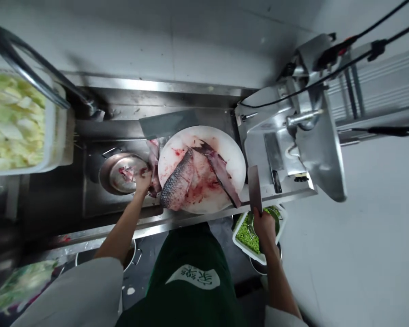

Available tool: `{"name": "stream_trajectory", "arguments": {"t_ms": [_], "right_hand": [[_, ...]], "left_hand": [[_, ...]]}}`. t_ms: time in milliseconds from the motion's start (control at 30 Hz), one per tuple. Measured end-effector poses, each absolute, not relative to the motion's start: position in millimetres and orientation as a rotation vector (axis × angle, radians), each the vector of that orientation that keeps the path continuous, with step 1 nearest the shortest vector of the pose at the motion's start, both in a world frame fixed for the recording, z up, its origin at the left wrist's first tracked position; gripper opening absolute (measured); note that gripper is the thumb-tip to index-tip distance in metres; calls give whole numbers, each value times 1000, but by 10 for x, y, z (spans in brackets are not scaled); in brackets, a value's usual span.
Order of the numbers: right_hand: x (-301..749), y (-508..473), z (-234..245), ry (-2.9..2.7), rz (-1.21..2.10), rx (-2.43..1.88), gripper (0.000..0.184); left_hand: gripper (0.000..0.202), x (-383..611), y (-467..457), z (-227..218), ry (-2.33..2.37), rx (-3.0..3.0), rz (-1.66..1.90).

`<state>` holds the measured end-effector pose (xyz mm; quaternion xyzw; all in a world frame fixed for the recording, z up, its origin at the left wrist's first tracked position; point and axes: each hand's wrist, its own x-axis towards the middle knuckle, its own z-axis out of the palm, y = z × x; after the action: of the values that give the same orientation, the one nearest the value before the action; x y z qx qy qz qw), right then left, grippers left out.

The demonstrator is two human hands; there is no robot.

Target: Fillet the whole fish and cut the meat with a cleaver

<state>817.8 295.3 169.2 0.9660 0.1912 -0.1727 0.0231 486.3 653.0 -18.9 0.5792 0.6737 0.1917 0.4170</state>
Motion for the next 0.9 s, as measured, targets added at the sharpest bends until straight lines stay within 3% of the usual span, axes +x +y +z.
{"name": "stream_trajectory", "arguments": {"t_ms": [100,233,433,733,900], "right_hand": [[8263,2910,1632,627,-551,2973,43],[8294,2894,1561,683,-595,3079,42],[8342,2898,1478,797,-752,3174,47],[8607,2863,1458,731,-878,3171,50],[8693,2787,1427,703,-926,3155,50]], "left_hand": [[64,5050,6195,281,1565,1745,469],[93,5449,5571,829,1537,2219,63],[105,5758,5414,1120,1620,2175,-286],[85,5807,6068,1264,1514,2184,-3],[78,6096,6387,1368,1850,2258,33]]}}
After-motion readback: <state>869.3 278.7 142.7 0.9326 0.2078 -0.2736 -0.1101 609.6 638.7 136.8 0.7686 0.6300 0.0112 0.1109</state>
